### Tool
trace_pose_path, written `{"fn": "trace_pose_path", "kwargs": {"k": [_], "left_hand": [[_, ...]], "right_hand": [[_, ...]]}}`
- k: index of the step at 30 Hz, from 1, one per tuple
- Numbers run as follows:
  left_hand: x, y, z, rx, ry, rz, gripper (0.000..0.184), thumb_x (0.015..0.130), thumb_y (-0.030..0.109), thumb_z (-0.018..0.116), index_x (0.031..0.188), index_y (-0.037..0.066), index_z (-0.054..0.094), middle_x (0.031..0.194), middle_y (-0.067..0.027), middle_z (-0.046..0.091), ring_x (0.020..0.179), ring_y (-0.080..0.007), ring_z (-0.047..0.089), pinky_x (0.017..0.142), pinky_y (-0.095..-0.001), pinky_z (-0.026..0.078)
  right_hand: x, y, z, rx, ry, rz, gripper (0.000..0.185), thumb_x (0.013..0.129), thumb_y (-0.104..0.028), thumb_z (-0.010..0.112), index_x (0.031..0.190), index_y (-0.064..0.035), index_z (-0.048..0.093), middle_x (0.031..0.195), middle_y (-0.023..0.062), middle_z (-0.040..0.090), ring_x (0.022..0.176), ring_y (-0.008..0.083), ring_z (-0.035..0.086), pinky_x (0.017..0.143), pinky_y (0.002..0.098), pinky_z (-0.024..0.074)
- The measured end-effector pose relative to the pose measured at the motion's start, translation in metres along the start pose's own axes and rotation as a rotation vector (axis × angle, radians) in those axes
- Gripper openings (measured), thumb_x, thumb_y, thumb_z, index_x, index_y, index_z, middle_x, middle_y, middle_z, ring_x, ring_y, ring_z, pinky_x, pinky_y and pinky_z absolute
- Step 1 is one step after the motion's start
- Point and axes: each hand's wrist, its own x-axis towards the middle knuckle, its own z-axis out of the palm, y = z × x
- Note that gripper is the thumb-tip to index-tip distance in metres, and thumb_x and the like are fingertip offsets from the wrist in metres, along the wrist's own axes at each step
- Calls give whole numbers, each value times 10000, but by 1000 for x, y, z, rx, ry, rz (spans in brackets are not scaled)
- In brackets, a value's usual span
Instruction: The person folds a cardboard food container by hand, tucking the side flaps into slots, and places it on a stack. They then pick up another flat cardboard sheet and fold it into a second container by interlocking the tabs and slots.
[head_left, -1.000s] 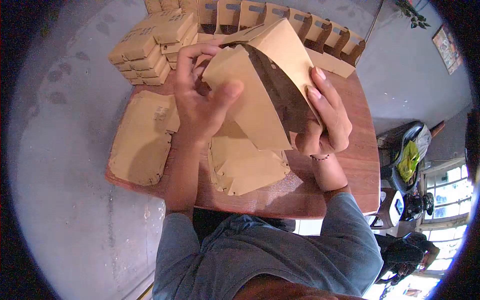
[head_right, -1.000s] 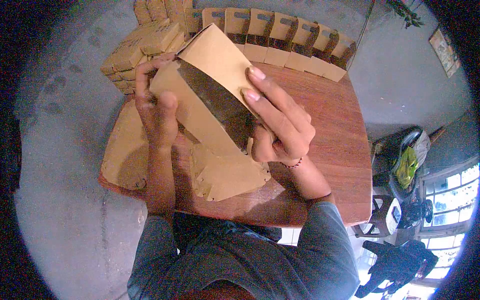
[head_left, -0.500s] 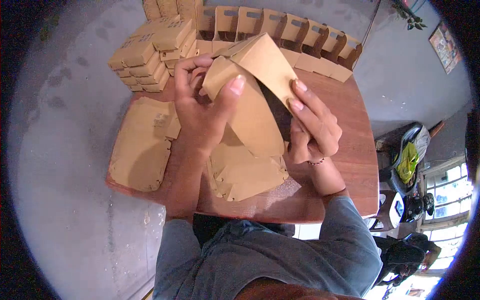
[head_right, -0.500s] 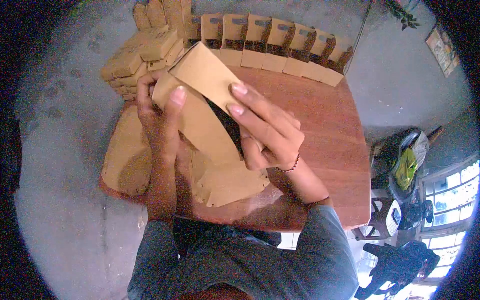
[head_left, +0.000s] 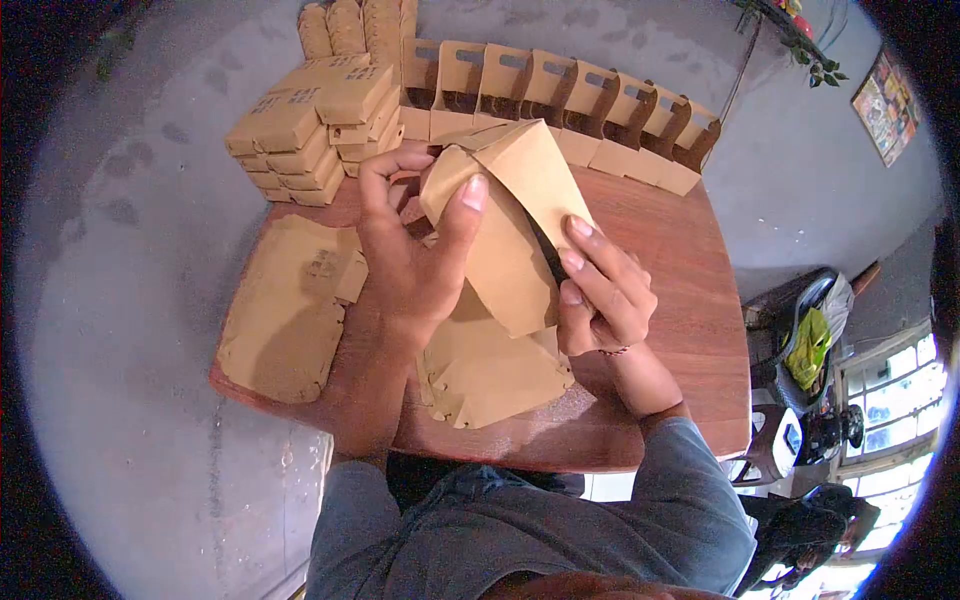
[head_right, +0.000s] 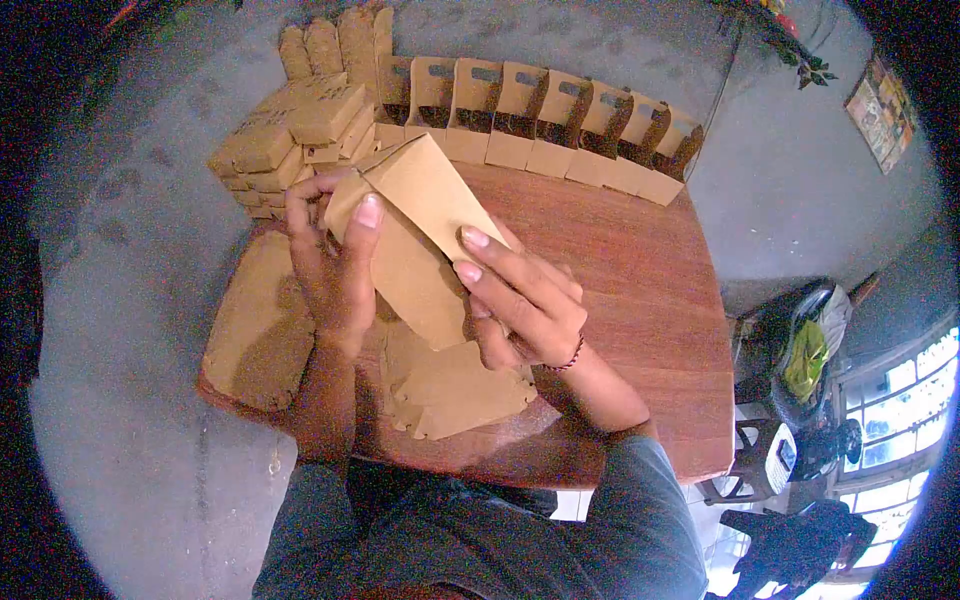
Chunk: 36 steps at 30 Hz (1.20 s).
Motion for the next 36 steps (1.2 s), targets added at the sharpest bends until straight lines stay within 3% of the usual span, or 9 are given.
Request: {"fn": "trace_pose_path", "kwargs": {"k": [13, 15, 18, 19, 21, 31, 36], "left_hand": [[6, -4, -2, 100, 15, 14, 411, 907, 237, 691, 1183, 31, 466, 1110, -112, 584, 1004, -163, 562, 904, -318, 460], [10, -1, -1, 29, 43, 37, 412, 886, 147, 714, 1129, -39, 438, 1004, -140, 608, 861, -149, 630, 725, -279, 553], [13, -4, -2, 74, 55, 7, 431, 881, 160, 727, 1125, -37, 432, 974, -138, 630, 849, -142, 637, 703, -276, 556], [12, -4, -2, 74, 56, 0, 431, 881, 160, 727, 1125, -37, 432, 974, -138, 630, 849, -142, 637, 703, -276, 556], [11, -2, -3, 162, 47, -67, 403, 904, 300, 699, 1138, 40, 499, 1049, -100, 604, 955, -156, 575, 866, -306, 477], [10, -3, -1, 225, 88, -46, 393, 917, 309, 681, 1132, 37, 494, 1036, -108, 609, 933, -164, 577, 857, -317, 479], [7, -9, 3, 193, 25, 11, 448, 961, 278, 616, 1235, 16, 377, 1107, -164, 578, 991, -193, 560, 901, -337, 451]], "right_hand": [[-6, 9, 8, 41, 36, 55, 293, 741, 36, 635, 1027, 62, 693, 1094, 280, 683, 932, 389, 719, 743, 384, 599], [-7, 14, 10, 90, 48, 72, 287, 751, 34, 620, 1027, 73, 689, 1098, 289, 679, 942, 397, 715, 758, 393, 598], [-9, 18, 13, 121, 48, 71, 274, 776, 32, 588, 1026, 88, 682, 1110, 302, 669, 980, 409, 702, 803, 415, 592], [-8, 20, 12, 129, 39, 74, 275, 782, 36, 579, 1032, 93, 680, 1112, 303, 668, 995, 409, 698, 825, 421, 586], [-6, 22, 11, 135, 27, 82, 277, 789, 39, 570, 1037, 97, 677, 1114, 304, 667, 1009, 409, 694, 848, 427, 579], [-7, 13, 16, 125, 10, 91, 314, 755, 61, 608, 1061, 86, 676, 1140, 301, 660, 1023, 419, 687, 844, 426, 578], [-9, 10, 19, -15, -32, 55, 325, 738, 48, 650, 1060, 57, 690, 1154, 274, 664, 1017, 424, 688, 790, 384, 596]]}}
